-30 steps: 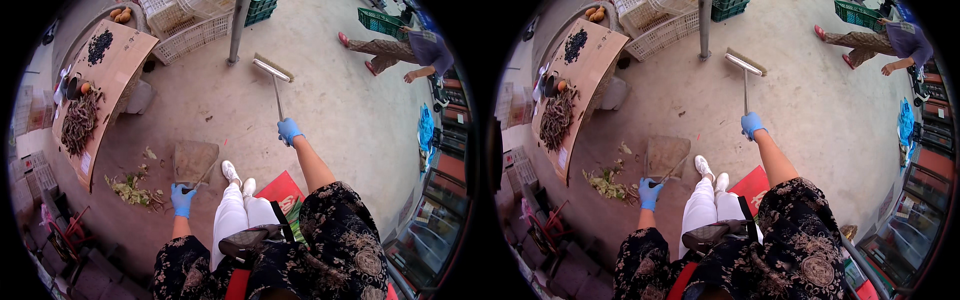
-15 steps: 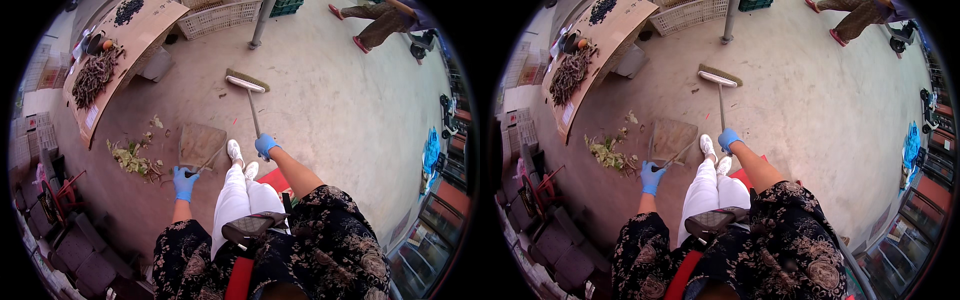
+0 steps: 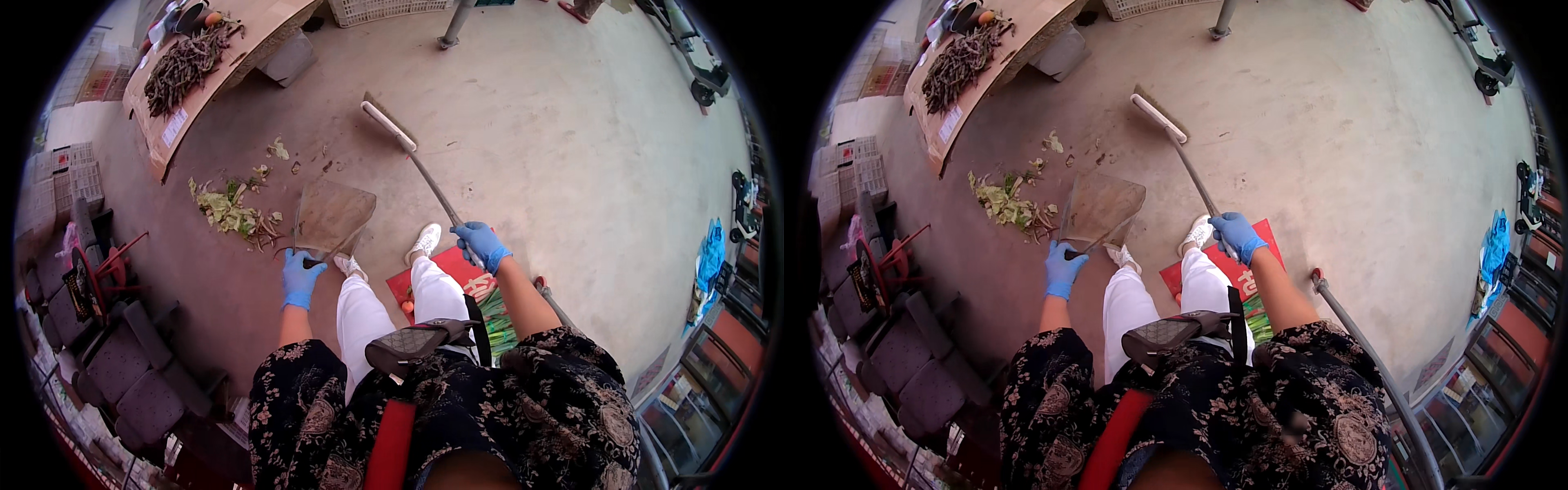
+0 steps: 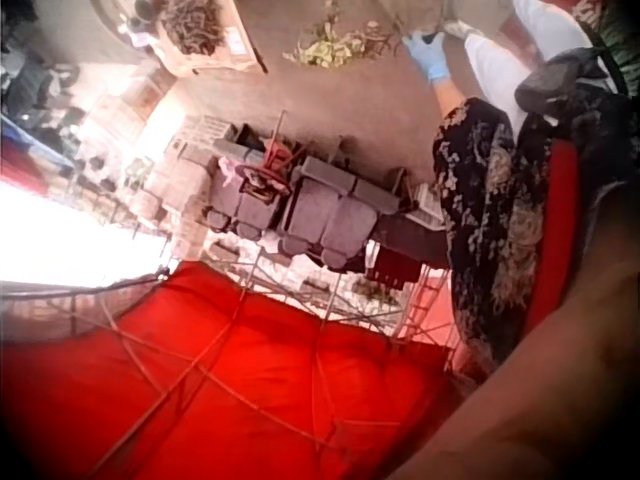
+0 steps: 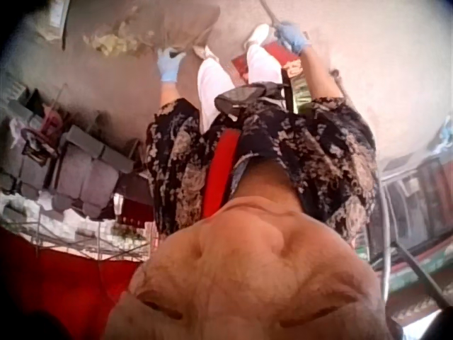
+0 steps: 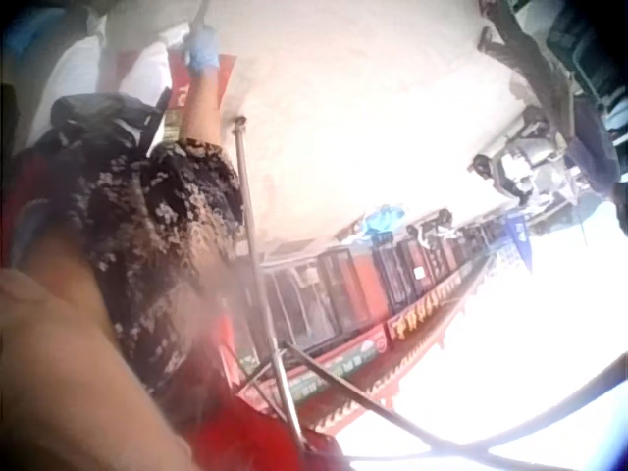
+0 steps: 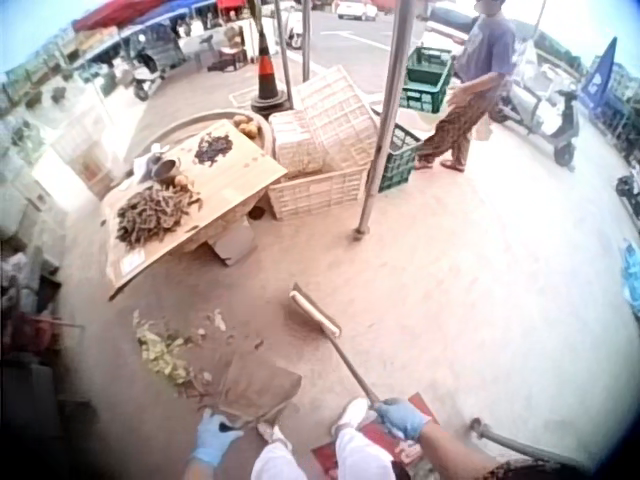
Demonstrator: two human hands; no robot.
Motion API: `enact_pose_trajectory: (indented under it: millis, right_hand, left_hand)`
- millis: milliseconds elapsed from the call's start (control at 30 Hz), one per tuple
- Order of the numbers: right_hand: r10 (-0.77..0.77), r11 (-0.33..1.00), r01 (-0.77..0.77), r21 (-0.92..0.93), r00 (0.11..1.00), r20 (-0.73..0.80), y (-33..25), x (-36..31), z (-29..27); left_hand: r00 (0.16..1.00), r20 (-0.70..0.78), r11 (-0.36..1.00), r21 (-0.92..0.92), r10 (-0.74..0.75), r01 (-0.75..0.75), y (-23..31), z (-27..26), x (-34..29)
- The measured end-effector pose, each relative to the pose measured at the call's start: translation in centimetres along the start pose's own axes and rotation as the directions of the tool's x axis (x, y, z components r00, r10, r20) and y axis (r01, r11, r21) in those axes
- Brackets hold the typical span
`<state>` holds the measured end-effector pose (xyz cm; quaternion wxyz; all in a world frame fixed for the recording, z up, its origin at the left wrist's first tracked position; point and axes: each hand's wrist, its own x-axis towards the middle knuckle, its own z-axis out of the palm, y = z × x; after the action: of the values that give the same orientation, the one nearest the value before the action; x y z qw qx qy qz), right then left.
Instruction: The person gathers vegetable scraps by hand into a plastic bag, dumps them into a bin, and then uses a broom and a metal dustpan to sweep remaining debris from the concrete floor.
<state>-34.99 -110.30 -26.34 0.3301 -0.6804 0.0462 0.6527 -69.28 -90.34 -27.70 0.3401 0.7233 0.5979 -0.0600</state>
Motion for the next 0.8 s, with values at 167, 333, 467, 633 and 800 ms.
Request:
enact_pose_trajectory:
  millis: [167, 333, 467, 633, 800]
  right_hand:
    - [0.036, 0.996, -0.056, -0.075, 0.971, -0.237, 2.3, -0.4, -0.6]
    - [0.152, 0.988, -0.137, 0.078, 0.959, -0.238, 2.6, 3.6, 2.4]
    - [0.027, 0.992, -0.032, -0.119, 0.998, -0.051, 6.2, 6.6, 12.8]
    - [-0.327, 0.092, 0.483, -0.871, 0.841, 0.432, 9.3, 7.1, 27.6]
    - [0.005, 0.997, 0.005, -0.079, 0.992, 0.127, 8.0, 6.4, 32.1]
  left_hand:
    - [0.995, 0.032, 0.996, -0.015, 0.092, -0.091, -5.8, -0.9, 0.6]
    - [0.987, 0.103, 0.990, -0.078, 0.124, -0.116, -7.4, -3.0, 1.3]
    - [0.972, 0.166, 0.986, -0.027, 0.169, -0.166, -10.2, -4.8, 1.3]
    - [0.978, 0.085, 0.982, -0.033, 0.189, -0.187, -14.5, -7.3, 0.9]
    - [0.981, 0.155, 0.990, 0.064, 0.115, -0.126, -14.8, -9.5, 1.4]
